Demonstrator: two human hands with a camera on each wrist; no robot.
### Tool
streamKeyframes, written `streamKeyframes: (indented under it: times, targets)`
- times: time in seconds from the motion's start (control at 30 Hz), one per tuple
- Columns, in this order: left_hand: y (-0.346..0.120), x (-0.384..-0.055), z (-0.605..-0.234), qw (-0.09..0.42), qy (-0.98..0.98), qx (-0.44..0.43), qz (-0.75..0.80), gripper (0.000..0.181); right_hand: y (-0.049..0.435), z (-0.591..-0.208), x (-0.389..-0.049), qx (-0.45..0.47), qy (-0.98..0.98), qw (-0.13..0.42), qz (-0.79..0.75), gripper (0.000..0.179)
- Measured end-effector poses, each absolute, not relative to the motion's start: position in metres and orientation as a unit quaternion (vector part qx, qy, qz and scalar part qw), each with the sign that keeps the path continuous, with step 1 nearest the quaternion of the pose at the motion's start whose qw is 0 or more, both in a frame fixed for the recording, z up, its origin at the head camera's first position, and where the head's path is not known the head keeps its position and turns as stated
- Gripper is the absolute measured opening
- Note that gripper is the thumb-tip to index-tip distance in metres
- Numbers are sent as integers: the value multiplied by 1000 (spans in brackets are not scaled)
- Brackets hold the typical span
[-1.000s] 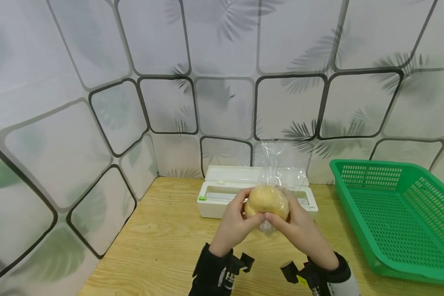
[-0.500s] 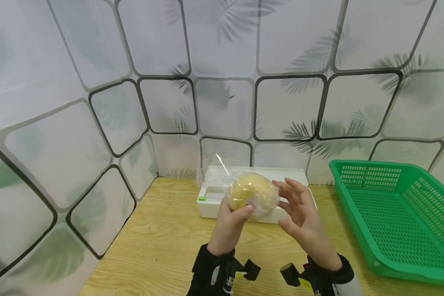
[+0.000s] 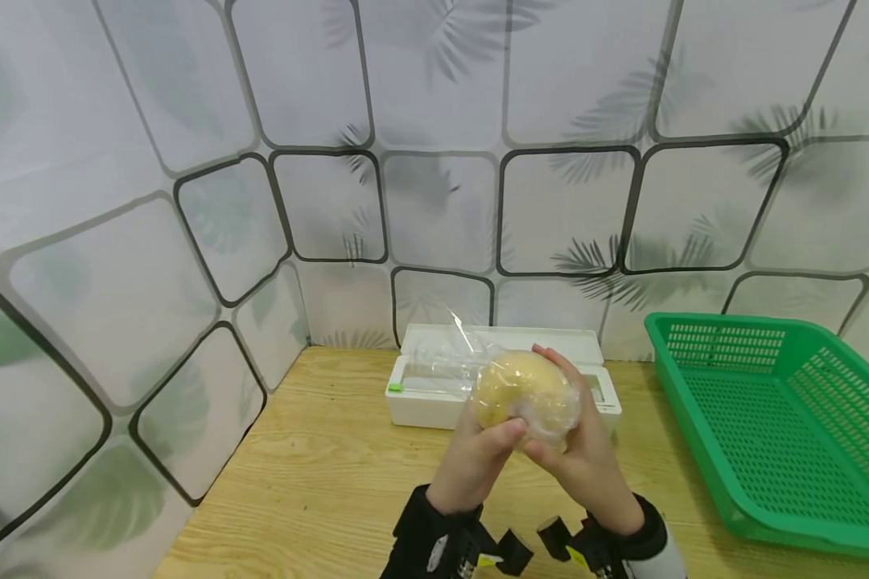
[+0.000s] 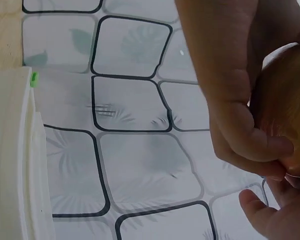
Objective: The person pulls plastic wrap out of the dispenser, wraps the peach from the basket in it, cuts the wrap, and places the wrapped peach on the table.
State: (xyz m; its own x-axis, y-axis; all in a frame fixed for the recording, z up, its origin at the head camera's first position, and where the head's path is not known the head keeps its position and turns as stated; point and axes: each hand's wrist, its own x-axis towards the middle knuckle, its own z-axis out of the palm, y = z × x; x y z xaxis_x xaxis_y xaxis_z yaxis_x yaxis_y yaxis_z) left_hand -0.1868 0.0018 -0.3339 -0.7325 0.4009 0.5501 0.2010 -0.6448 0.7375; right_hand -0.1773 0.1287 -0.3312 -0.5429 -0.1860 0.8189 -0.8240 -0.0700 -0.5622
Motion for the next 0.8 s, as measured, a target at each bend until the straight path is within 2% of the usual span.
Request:
streamKeyframes:
  times: [0.33,0.8]
  targets:
    - [3,-181,-330,12,465,350,813,63,127,-334,-183,437,-623,344,550,71]
    - [5,-179,-328,-18,490,316,812,54,127,-334,-182,385,-693,425,438,63]
